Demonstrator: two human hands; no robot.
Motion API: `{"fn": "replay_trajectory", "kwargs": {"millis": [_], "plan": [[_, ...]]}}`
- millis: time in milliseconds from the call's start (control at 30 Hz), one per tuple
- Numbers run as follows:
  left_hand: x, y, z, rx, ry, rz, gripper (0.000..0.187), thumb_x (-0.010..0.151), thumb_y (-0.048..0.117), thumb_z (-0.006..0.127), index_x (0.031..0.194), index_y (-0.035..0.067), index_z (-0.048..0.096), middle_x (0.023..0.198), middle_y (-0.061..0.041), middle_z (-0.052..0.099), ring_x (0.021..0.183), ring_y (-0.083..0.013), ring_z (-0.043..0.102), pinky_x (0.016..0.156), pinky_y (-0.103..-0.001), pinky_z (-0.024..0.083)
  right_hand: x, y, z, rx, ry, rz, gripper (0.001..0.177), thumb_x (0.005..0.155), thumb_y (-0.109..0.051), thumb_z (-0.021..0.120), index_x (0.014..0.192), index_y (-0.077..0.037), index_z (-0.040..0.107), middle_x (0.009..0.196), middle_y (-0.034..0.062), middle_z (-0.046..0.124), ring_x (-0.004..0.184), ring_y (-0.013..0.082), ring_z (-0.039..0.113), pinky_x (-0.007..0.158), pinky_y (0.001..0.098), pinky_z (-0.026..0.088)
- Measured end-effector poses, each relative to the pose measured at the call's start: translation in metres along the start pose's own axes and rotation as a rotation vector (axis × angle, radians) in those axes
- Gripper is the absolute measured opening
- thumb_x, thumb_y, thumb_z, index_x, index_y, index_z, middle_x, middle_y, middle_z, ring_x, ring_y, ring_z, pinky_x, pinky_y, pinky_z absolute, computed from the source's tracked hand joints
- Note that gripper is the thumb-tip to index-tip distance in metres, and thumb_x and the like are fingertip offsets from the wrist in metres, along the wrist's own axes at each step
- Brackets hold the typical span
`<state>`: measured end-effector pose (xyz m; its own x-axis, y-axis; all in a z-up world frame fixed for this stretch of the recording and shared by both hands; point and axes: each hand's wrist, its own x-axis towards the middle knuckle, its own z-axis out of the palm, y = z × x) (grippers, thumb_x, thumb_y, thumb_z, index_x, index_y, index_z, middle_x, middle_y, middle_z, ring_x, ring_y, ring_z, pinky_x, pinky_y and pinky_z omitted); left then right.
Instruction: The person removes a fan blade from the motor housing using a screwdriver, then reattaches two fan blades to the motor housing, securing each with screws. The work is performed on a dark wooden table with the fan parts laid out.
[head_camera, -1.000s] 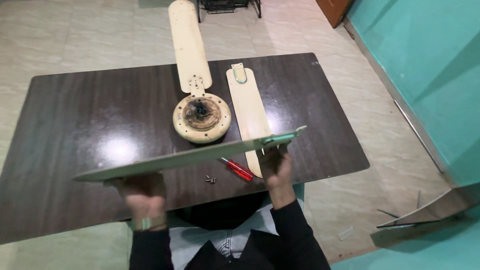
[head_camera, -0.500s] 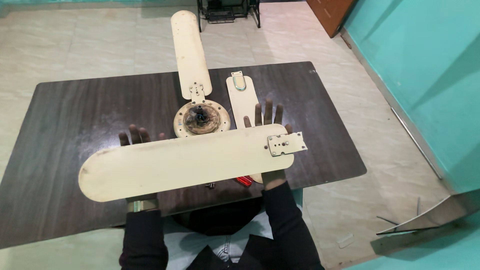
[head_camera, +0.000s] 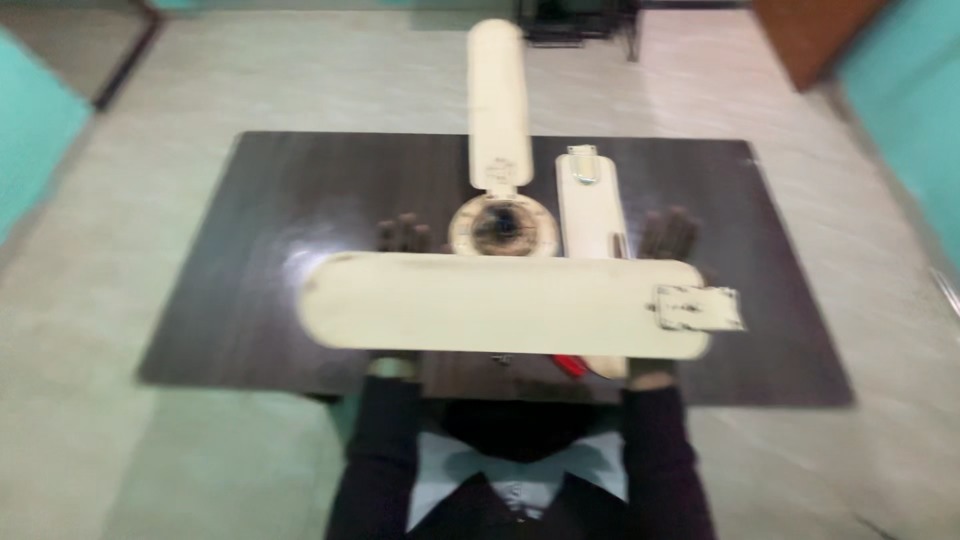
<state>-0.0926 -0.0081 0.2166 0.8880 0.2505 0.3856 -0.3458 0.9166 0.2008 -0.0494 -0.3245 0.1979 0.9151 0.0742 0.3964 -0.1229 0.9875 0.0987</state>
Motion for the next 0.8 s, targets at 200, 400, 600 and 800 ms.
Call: {"fn": "replay_trajectory", "kwargs": {"millis": [200,400,600,800], "plan": [[-0.010,-0.011,0.013,0.018,0.014,0.016,0.022,0.121,0.035,0.053,0.124,0.014,0.060,0.126,-0.004,0.060,0.122,-0.0206,0.055,0.123,-0.046,0.039,0.010,-0.007,0.017,0.191,0.037,0.017,0.064,0.108,-0.052,0.034,0.165,-0.024,0.032,0.174,0.0029,0.027,0.163,0.0271,0.021,0.135,0.0620,0.003],[-0.012,-0.009,0.018,0.034,0.033,0.034,0.022,0.121,0.036,0.054,0.124,0.014,0.059,0.129,-0.004,0.059,0.125,-0.0206,0.054,0.123,-0.046,0.039,0.014,-0.005,0.012,0.218,0.036,0.024,0.066,0.107,-0.053,0.033,0.166,-0.022,0.032,0.174,0.0050,0.028,0.163,0.0289,0.020,0.134,0.0626,0.002],[-0.011,-0.014,0.021,0.025,0.036,0.029,0.023,0.122,0.037,0.055,0.124,0.015,0.058,0.131,-0.004,0.058,0.127,-0.0207,0.053,0.124,-0.046,0.038,0.016,-0.004,0.012,-0.170,-0.067,0.048,0.056,0.107,-0.052,0.040,0.156,-0.023,0.039,0.170,0.0018,0.034,0.159,0.0232,0.026,0.135,0.0571,0.008],[0.001,-0.005,0.012,0.034,0.037,0.053,0.024,0.122,0.038,0.056,0.125,0.015,0.058,0.134,-0.004,0.058,0.130,-0.0208,0.052,0.125,-0.046,0.038,0.019,0.025,0.004,-0.107,-0.028,0.064,0.045,0.106,-0.050,0.043,0.138,-0.020,0.049,0.162,0.0041,0.042,0.153,0.0232,0.035,0.132,0.0536,0.017]]}}
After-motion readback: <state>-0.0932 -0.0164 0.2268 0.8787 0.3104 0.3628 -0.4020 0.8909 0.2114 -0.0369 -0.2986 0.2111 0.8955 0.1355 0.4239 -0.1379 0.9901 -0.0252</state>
